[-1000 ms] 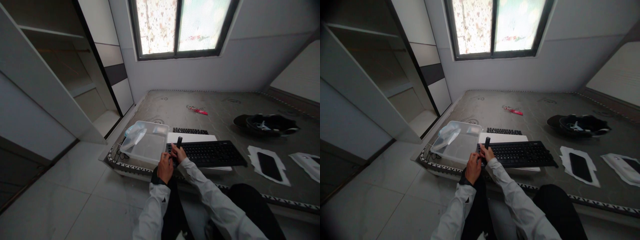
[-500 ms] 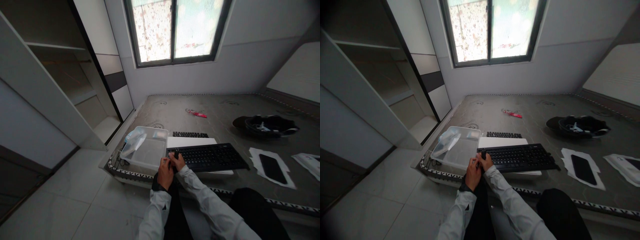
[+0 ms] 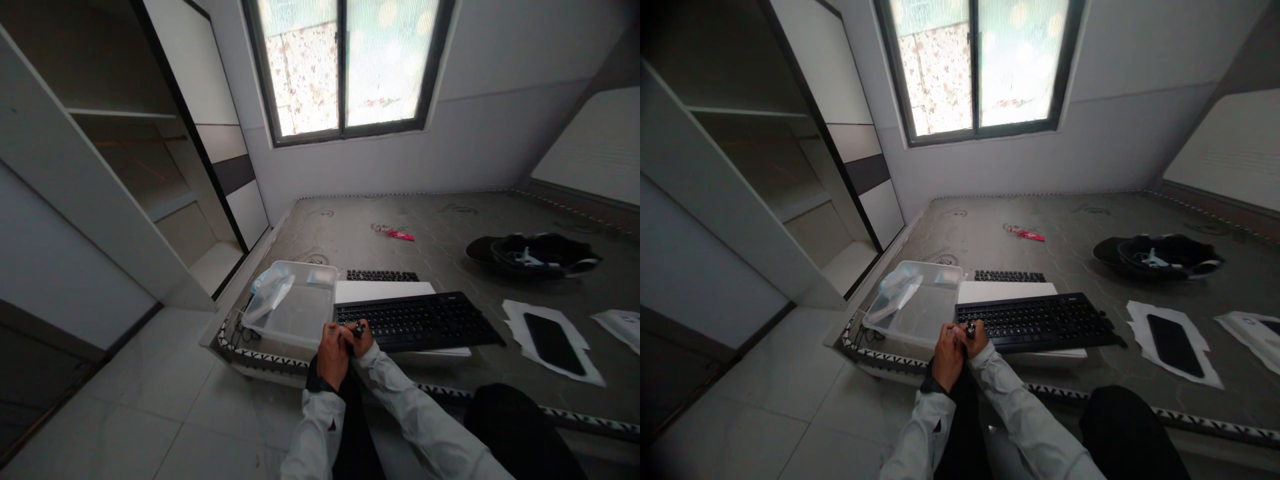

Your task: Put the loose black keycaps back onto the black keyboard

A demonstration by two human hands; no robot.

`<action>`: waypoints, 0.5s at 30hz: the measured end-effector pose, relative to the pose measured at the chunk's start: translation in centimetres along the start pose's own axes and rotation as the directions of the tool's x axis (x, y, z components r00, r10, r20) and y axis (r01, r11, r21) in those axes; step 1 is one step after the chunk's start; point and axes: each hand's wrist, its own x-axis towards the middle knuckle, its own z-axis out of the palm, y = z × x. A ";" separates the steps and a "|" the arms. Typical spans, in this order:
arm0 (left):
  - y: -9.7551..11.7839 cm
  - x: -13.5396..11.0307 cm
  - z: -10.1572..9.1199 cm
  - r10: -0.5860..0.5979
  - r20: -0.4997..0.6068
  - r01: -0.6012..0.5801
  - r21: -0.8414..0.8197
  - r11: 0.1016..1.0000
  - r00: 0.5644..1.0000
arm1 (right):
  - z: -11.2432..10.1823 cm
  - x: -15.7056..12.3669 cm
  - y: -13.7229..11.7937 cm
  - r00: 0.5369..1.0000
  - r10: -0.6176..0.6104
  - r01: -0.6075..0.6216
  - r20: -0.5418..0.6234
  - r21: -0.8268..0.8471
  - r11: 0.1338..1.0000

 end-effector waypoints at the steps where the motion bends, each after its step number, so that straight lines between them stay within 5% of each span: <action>1: 0.0 0.0 0.0 0.004 0.001 -0.004 0.002 1.000 1.000 | 0.1 0.1 0.0 1.000 0.006 -0.005 -0.014 0.043 0.999; 8: 0.6 0.0 -0.4 0.029 -0.017 -0.029 -0.010 1.000 0.999 | -0.8 1.6 -1.5 0.987 0.048 0.010 -0.153 0.357 0.934; 12: 0.3 0.0 -0.4 0.043 -0.043 -0.045 -0.059 0.997 0.998 | -4.7 1.9 -3.2 0.963 0.001 0.119 -0.269 0.430 0.895; 15: -0.2 0.2 -0.5 0.011 -0.072 -0.018 -0.089 0.996 0.997 | -8.8 1.7 -3.7 0.923 -0.054 0.185 -0.380 0.319 0.930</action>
